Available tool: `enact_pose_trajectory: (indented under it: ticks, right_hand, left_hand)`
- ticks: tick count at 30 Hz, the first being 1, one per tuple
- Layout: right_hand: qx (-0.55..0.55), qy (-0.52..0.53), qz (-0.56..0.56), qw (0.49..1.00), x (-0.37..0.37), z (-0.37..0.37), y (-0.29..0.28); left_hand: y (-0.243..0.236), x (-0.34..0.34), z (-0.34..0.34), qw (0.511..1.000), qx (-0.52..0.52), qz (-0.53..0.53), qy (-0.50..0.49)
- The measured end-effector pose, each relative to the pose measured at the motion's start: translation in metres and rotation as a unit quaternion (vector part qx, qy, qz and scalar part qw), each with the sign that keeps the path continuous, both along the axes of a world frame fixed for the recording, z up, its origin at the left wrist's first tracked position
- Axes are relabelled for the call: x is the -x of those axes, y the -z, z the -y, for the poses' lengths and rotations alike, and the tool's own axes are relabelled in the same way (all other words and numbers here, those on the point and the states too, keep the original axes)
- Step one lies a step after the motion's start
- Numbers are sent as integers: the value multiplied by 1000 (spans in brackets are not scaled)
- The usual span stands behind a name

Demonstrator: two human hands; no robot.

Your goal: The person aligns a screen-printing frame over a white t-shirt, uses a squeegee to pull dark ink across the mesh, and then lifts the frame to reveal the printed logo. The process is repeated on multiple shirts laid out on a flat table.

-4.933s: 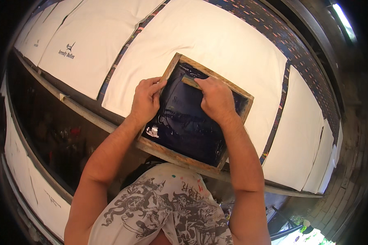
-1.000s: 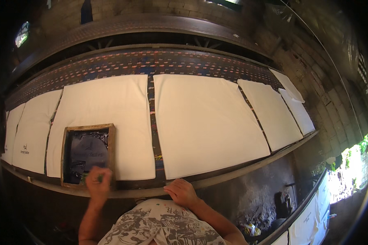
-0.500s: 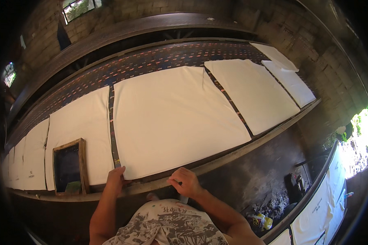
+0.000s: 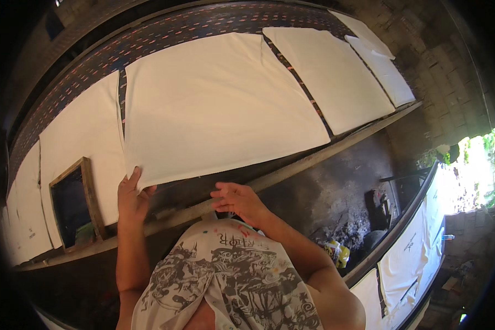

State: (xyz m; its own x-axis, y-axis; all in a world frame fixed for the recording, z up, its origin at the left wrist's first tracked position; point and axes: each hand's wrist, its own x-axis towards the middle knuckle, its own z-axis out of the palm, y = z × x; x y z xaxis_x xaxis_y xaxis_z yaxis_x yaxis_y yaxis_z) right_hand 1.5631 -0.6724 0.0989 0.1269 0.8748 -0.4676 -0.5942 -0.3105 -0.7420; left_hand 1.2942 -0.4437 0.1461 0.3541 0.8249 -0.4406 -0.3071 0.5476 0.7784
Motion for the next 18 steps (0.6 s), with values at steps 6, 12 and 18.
enact_pose_trajectory:
  ticks: [6,12,18]
  right_hand:
    - [-5,311,-132,941,-91,-29,21]
    - [-46,489,-96,866,-240,-18,24]
    - [-30,437,-54,897,-297,-13,19]
  left_hand:
    - [16,11,10,1000,11,-19,-7]
    - [72,24,27,990,104,21,-95]
    - [72,-11,63,942,187,115,-252]
